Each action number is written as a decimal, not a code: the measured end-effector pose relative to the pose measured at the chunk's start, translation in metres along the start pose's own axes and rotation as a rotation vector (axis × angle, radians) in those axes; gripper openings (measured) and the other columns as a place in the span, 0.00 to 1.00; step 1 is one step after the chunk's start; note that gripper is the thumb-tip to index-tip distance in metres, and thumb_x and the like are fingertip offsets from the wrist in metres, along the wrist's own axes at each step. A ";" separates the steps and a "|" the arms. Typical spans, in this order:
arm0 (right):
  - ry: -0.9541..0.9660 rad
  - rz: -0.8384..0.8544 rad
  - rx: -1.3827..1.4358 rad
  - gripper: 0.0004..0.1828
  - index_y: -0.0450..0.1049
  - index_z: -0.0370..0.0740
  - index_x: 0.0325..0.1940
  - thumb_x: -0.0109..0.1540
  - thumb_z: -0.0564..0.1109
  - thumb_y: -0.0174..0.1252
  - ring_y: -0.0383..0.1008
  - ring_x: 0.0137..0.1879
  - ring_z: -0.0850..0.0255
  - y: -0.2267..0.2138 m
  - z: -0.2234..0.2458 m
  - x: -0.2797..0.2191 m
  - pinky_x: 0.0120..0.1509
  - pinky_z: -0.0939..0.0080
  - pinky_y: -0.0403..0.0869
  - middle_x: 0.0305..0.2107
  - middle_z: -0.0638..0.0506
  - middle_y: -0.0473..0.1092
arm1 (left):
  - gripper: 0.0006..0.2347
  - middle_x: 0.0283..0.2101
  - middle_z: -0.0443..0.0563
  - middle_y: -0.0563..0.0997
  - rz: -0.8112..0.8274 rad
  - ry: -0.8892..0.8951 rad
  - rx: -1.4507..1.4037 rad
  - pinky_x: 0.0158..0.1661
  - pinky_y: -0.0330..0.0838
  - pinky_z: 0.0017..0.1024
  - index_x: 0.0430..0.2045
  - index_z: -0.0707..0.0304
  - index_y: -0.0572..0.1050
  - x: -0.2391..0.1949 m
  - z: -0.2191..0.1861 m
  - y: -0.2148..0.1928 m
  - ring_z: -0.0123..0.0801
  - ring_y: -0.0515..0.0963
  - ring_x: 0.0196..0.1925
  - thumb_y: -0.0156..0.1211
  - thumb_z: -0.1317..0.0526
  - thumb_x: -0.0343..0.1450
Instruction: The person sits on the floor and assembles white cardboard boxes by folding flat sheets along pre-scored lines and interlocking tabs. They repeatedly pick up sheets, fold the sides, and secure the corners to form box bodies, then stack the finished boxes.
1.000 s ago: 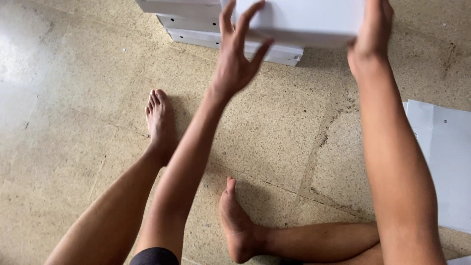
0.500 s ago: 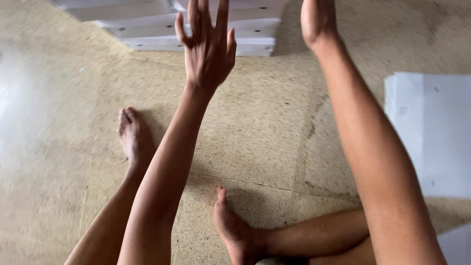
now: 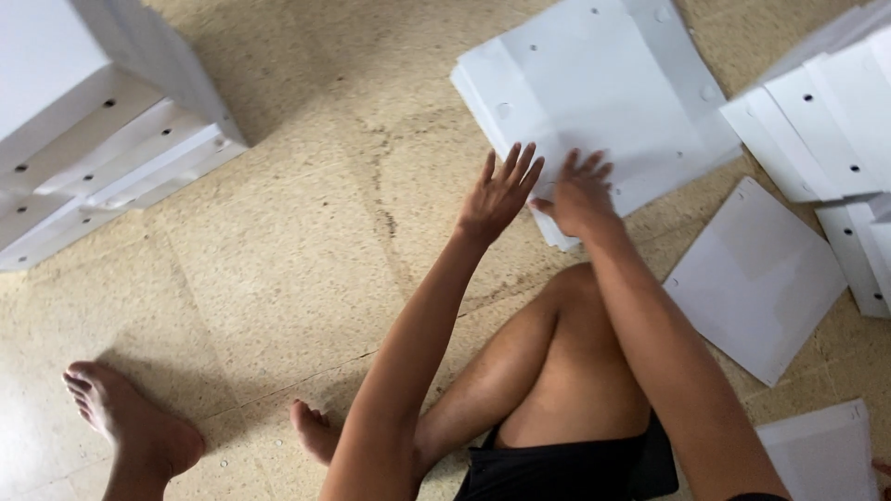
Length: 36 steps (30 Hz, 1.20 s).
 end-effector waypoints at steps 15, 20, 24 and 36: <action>-0.168 -0.192 0.067 0.30 0.65 0.15 0.57 0.61 0.44 0.60 0.72 0.54 0.24 0.029 -0.005 0.030 0.50 0.30 0.76 0.49 0.15 0.67 | 0.30 0.76 0.63 0.48 0.417 0.038 0.056 0.72 0.39 0.56 0.73 0.59 0.47 -0.049 -0.070 -0.057 0.53 0.43 0.79 0.46 0.51 0.76; -0.173 -0.406 -0.056 0.30 0.69 0.19 0.54 0.56 0.45 0.68 0.77 0.47 0.33 0.005 0.009 -0.013 0.44 0.40 0.79 0.42 0.25 0.72 | 0.29 0.76 0.57 0.47 0.439 0.008 -0.161 0.73 0.33 0.58 0.73 0.54 0.47 -0.065 -0.089 -0.007 0.45 0.40 0.79 0.46 0.53 0.76; -0.255 -0.391 0.030 0.22 0.68 0.23 0.52 0.58 0.40 0.63 0.80 0.42 0.40 -0.013 0.021 -0.028 0.42 0.40 0.79 0.37 0.35 0.74 | 0.26 0.75 0.53 0.51 0.524 -0.064 -0.215 0.73 0.38 0.61 0.69 0.48 0.52 -0.071 -0.091 0.011 0.42 0.43 0.79 0.46 0.52 0.73; -0.266 -0.263 0.400 0.20 0.71 0.28 0.57 0.71 0.48 0.48 0.80 0.47 0.41 -0.048 0.021 -0.070 0.52 0.36 0.76 0.40 0.34 0.76 | 0.21 0.34 0.58 0.82 -0.182 -1.263 -1.966 0.26 0.74 0.26 0.50 0.64 0.74 -0.016 -0.038 -0.056 0.36 0.82 0.29 0.48 0.46 0.76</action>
Point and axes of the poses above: each hand's wrist, its own x-axis towards the middle knuckle, its own y-axis out of the palm, z = x × y, the point moved 4 cm from there along x, towards the middle knuckle
